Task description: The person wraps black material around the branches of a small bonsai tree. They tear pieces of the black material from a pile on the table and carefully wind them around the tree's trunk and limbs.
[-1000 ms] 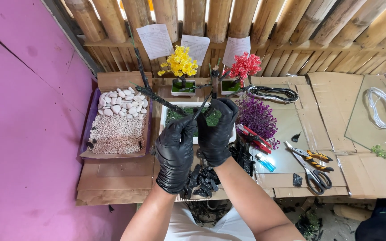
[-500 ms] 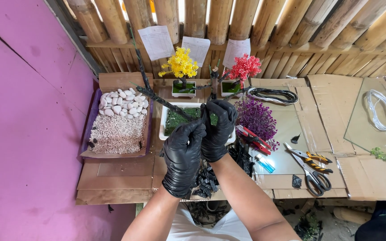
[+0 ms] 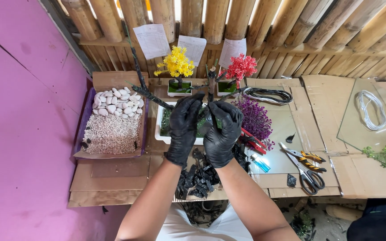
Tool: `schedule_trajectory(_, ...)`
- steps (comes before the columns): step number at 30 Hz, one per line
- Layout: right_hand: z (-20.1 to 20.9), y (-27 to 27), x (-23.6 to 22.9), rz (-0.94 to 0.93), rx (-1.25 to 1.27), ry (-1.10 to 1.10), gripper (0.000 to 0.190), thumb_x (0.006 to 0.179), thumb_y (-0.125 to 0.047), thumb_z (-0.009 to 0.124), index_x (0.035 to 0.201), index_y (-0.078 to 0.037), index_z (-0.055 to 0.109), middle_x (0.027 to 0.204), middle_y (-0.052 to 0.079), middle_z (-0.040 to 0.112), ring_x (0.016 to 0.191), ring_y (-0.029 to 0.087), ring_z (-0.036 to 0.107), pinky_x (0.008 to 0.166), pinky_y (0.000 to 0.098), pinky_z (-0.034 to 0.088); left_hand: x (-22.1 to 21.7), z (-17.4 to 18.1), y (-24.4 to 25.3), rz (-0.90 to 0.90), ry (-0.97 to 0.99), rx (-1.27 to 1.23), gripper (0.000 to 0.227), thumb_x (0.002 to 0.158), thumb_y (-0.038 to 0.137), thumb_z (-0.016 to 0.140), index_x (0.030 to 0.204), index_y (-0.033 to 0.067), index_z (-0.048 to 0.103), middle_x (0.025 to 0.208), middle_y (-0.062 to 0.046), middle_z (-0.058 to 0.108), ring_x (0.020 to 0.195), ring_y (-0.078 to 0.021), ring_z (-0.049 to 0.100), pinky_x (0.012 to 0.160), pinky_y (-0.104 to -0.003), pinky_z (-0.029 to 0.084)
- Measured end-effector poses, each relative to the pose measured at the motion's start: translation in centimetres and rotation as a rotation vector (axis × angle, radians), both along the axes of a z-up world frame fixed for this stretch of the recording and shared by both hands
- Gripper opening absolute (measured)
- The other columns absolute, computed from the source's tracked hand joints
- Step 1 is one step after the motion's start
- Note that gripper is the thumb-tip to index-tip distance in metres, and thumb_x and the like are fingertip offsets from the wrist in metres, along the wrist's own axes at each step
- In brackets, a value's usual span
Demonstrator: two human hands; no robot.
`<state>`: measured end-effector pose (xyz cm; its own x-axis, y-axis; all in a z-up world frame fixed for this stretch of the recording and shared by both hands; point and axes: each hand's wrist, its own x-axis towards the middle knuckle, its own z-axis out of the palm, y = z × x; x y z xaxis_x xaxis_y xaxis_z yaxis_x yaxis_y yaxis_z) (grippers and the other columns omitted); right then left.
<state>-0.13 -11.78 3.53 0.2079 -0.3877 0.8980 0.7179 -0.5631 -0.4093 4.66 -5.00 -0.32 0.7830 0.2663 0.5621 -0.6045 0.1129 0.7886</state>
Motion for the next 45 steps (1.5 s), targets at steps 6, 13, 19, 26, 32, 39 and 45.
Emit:
schedule_trajectory(6, 0.7, -0.6, -0.7, 0.031, -0.038, 0.037, 0.028, 0.079, 0.003, 0.085, 0.105, 0.001, 0.076, 0.096, 0.014, 0.071, 0.09, 0.034, 0.062, 0.083, 0.0422, 0.054, 1.6, 0.4, -1.1, -0.005, -0.004, 0.022, 0.018, 0.09, 0.002, 0.078, 0.107, 0.0073, 0.078, 0.103, -0.014, 0.076, 0.106, -0.026, 0.072, 0.097, -0.038, 0.058)
schedule_trajectory(13, -1.0, -0.5, -0.2, 0.044, 0.011, 0.036, 0.026, 0.079, 0.012, 0.082, 0.101, 0.0, 0.078, 0.098, 0.015, 0.072, 0.091, 0.035, 0.065, 0.084, 0.0441, 0.057, 2.9, -0.7, -1.4, -0.057, 0.008, -0.013, 0.015, 0.091, 0.003, 0.077, 0.106, 0.0053, 0.078, 0.103, -0.014, 0.076, 0.105, -0.0249, 0.072, 0.094, -0.039, 0.058)
schedule_trajectory(19, -1.5, -2.1, 0.5, 0.079, 0.049, 0.034, 0.023, 0.079, 0.014, 0.081, 0.097, 0.001, 0.076, 0.096, 0.017, 0.073, 0.09, 0.035, 0.067, 0.081, 0.0415, 0.058, 2.8, -0.5, -1.2, -0.1, 0.038, -0.002, 0.016, 0.088, 0.004, 0.08, 0.104, 0.006, 0.079, 0.103, -0.014, 0.077, 0.102, -0.0236, 0.073, 0.09, -0.036, 0.06)
schedule_trajectory(26, -1.1, -4.2, 0.8, 0.171, 0.126, 0.174, 0.025, 0.077, 0.015, 0.083, 0.093, -0.001, 0.075, 0.095, 0.018, 0.073, 0.093, 0.033, 0.07, 0.081, 0.0411, 0.059, 4.9, -1.8, -0.7, -0.221, 0.115, -0.128, 0.018, 0.085, 0.0, 0.081, 0.103, 0.0037, 0.078, 0.101, -0.011, 0.075, 0.092, -0.0175, 0.072, 0.077, -0.032, 0.063)
schedule_trajectory(32, -0.9, -6.1, 3.1, 0.5, 0.368, 0.225, 0.021, 0.086, 0.011, 0.076, 0.098, -0.006, 0.072, 0.098, 0.013, 0.073, 0.101, 0.025, 0.07, 0.09, 0.038, 0.059, 5.2, -2.4, -0.4, -0.233, 0.096, -0.12, 0.02, 0.086, -0.002, 0.08, 0.106, -0.0005, 0.077, 0.108, -0.016, 0.074, 0.101, -0.021, 0.07, 0.086, -0.034, 0.061)
schedule_trajectory(39, 0.1, -8.0, 5.9, 0.564, 0.35, 0.277, 0.02, 0.085, 0.011, 0.078, 0.098, -0.001, 0.07, 0.096, 0.013, 0.072, 0.101, 0.02, 0.07, 0.087, 0.0319, 0.062, 5.8, -2.5, 0.0, -0.24, 0.1, -0.063, 0.026, 0.085, -0.003, 0.08, 0.11, -0.0035, 0.075, 0.114, -0.022, 0.073, 0.111, -0.0301, 0.069, 0.095, -0.04, 0.059)
schedule_trajectory(45, 0.2, -8.8, 8.7, 0.597, 0.236, 0.329, 0.02, 0.086, 0.013, 0.076, 0.101, 0.001, 0.072, 0.094, 0.016, 0.073, 0.101, 0.021, 0.071, 0.087, 0.0349, 0.062, 6.3, -3.3, 0.1, -0.371, 0.115, -0.226, 0.031, 0.081, -0.008, 0.08, 0.111, -0.0062, 0.074, 0.114, -0.022, 0.073, 0.112, -0.0283, 0.069, 0.097, -0.037, 0.058)
